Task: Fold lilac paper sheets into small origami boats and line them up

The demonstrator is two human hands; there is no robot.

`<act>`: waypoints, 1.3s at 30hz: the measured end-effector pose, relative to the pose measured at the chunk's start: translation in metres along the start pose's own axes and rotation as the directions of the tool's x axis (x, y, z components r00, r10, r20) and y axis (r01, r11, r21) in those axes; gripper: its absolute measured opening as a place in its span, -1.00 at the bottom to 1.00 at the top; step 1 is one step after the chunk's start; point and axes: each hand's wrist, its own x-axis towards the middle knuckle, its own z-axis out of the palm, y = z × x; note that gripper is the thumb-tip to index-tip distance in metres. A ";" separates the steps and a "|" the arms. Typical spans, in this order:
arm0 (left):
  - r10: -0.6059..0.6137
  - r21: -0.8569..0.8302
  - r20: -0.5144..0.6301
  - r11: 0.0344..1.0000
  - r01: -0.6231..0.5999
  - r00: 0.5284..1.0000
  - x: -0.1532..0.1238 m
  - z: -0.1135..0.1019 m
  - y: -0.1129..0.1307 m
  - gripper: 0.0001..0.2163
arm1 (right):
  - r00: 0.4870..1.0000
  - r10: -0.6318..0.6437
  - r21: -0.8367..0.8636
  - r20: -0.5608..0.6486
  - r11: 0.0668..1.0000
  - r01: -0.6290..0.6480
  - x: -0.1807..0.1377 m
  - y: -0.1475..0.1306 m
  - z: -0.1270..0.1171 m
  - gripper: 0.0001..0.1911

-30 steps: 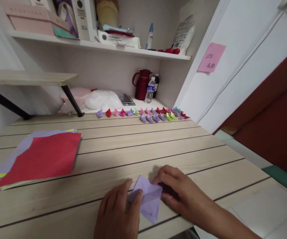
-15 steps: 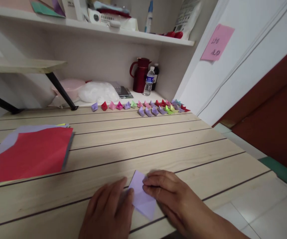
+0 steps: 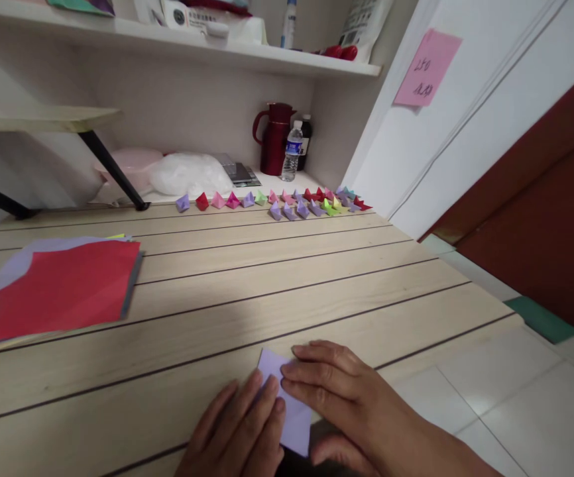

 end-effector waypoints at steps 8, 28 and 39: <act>-0.335 -0.190 0.043 0.922 0.337 0.941 0.017 -0.021 0.013 -0.64 | 0.994 0.107 0.191 -0.025 0.977 -0.100 -0.003 -0.001 -0.005 -0.49; -0.484 -0.285 0.037 0.834 0.473 0.875 0.018 -0.023 0.013 -0.72 | 0.977 0.185 0.207 -0.109 0.965 -0.160 0.008 0.002 0.003 -0.87; -0.630 -0.256 0.032 0.746 0.615 0.776 0.026 -0.013 0.018 -0.70 | 0.935 0.325 0.216 -0.139 0.932 -0.292 0.020 -0.003 0.009 -0.93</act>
